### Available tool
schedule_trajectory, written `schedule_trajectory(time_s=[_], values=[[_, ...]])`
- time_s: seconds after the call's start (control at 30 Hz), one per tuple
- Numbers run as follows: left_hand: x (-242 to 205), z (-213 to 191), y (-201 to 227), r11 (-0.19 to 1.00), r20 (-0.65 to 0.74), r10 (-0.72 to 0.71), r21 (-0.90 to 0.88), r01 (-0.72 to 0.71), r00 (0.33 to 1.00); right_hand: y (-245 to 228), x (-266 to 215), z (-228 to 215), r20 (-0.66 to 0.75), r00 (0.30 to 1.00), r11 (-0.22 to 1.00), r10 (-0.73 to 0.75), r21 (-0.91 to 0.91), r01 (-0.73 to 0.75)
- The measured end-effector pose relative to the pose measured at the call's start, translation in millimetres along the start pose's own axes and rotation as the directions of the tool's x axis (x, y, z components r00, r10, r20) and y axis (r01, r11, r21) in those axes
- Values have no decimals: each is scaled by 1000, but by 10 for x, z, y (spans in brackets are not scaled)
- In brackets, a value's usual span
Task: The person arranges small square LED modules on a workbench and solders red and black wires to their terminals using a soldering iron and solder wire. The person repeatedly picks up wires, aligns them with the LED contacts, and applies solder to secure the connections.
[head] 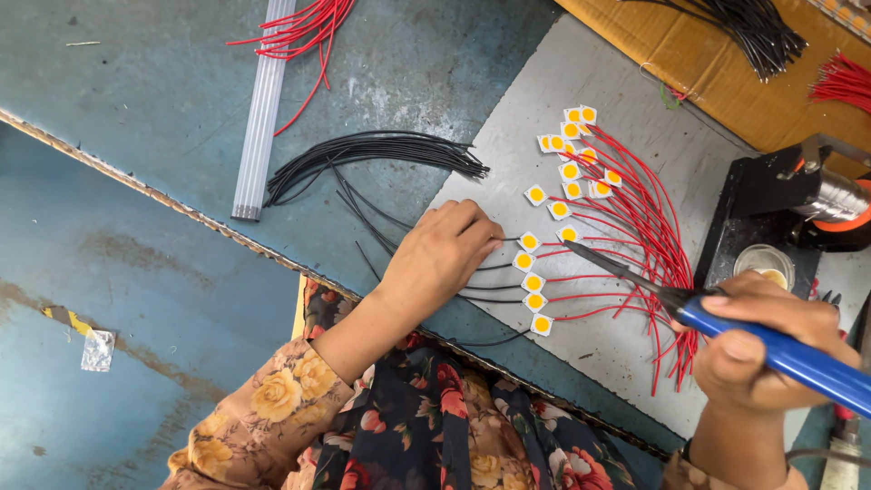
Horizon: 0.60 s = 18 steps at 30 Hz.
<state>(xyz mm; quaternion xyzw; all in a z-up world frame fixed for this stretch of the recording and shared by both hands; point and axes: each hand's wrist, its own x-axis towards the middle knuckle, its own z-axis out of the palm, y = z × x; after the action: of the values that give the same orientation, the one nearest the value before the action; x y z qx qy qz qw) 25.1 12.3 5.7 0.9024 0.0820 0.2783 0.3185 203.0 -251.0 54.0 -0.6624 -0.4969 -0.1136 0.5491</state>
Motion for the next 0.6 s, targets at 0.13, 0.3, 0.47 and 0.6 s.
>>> schedule_trajectory(time_s=[0.13, 0.3, 0.47, 0.6], values=[[-23, 2, -20, 1000, 5, 7, 20, -7, 1000, -64, 162, 196, 112, 993, 999, 37, 0, -38], [-34, 8, -27, 997, 21, 26, 72, -27, 999, -119, 257, 360, 210, 973, 995, 94, -3, -95], [-37, 18, -37, 996, 16, 24, 80, -25, 1000, -130, 273, 424, 261, 959, 994, 109, -27, -105], [-43, 32, -36, 996, 11, 25, 90, -26, 1000, -130, 292, 438, 295, 949, 994, 111, -55, -99]])
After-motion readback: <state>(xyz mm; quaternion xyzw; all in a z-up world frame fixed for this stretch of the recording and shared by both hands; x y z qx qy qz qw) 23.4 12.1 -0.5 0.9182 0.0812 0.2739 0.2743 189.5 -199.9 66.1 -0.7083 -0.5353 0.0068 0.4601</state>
